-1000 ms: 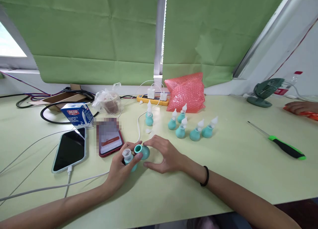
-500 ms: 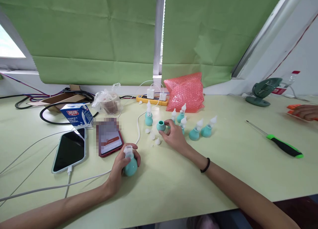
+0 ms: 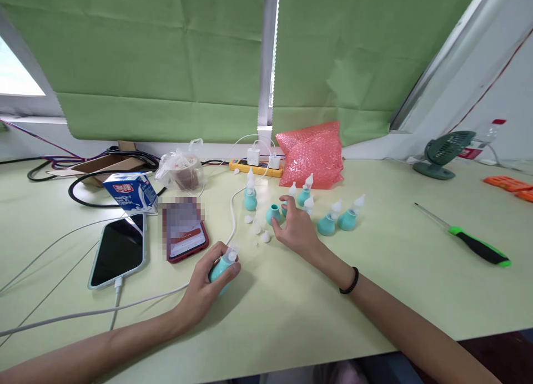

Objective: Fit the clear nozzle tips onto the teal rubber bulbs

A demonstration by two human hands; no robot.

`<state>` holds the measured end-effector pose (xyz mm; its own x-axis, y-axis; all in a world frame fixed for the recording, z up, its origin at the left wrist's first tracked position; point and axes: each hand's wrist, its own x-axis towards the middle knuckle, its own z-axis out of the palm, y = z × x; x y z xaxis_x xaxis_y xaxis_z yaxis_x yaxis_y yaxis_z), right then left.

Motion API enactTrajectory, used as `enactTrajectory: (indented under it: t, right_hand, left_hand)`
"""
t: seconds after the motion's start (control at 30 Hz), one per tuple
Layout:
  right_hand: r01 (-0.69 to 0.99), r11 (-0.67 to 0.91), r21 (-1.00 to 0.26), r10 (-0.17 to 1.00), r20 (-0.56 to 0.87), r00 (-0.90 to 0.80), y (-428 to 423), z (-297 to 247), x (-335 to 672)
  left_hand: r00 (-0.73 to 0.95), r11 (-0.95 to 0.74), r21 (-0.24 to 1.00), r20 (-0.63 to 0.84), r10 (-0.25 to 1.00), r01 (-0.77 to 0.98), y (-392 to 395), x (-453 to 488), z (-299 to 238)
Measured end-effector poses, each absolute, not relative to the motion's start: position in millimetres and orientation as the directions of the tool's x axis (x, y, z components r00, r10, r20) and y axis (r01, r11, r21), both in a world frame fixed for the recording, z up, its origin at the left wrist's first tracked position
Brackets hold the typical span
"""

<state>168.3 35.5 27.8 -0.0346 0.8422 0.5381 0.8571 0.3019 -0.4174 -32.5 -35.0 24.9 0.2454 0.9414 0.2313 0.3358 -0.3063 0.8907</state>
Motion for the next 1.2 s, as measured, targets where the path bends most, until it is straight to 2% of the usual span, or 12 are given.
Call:
enactTrajectory:
  t: [0.07,0.13,0.23,0.3,0.5,0.67,0.83,0.97,1.2]
  right_hand:
    - [0.842,0.377,-0.385,0.766,0.641,-0.05,29.5,28.4,167.8]
    - [0.779,0.534,-0.327,0.671,0.724,-0.156,19.7,27.6,164.3]
    - [0.564,0.782,-0.266,0.53,0.76,-0.376,0.9,25.2,152.2]
    - [0.461,0.84,-0.287,0.495,0.752,-0.434,-9.5,24.4,142.5]
    - [0.303,0.85,-0.43,0.521,0.767,-0.374,-13.7,29.3,132.2]
    - [0.121,0.751,-0.649,0.647,0.687,-0.331,-11.3,33.9,133.1]
    - [-0.001,0.622,-0.783,0.733,0.582,-0.353,-11.0,32.6,133.5]
    - [0.004,0.616,-0.788,0.736,0.574,-0.359,-11.9,33.1,133.6]
    - [0.058,0.642,-0.765,0.746,0.605,-0.279,-16.5,30.7,130.5]
  left_hand:
    - [0.248,-0.273,0.903,0.196,0.949,0.331,-34.0,-32.1,22.1]
    - [0.279,-0.235,0.917,0.146,0.949,0.322,-33.3,-31.0,19.3]
    - [0.307,-0.243,0.916,0.142,0.941,0.32,-33.6,-29.3,17.8]
    - [0.323,-0.288,0.902,0.182,0.929,0.321,-35.2,-28.8,19.3]
    - [0.391,-0.362,0.878,0.227,0.892,0.314,-40.5,-33.4,27.0]
    - [0.433,-0.341,0.922,0.235,0.87,0.185,-38.6,-35.8,27.2]
    - [0.481,-0.239,0.971,0.201,0.853,0.017,-37.2,-36.0,24.3]
    - [0.492,-0.129,0.99,0.137,0.859,-0.051,-36.6,-35.9,23.7]
    - [0.436,-0.068,0.994,0.098,0.895,-0.083,-36.6,-32.6,21.1]
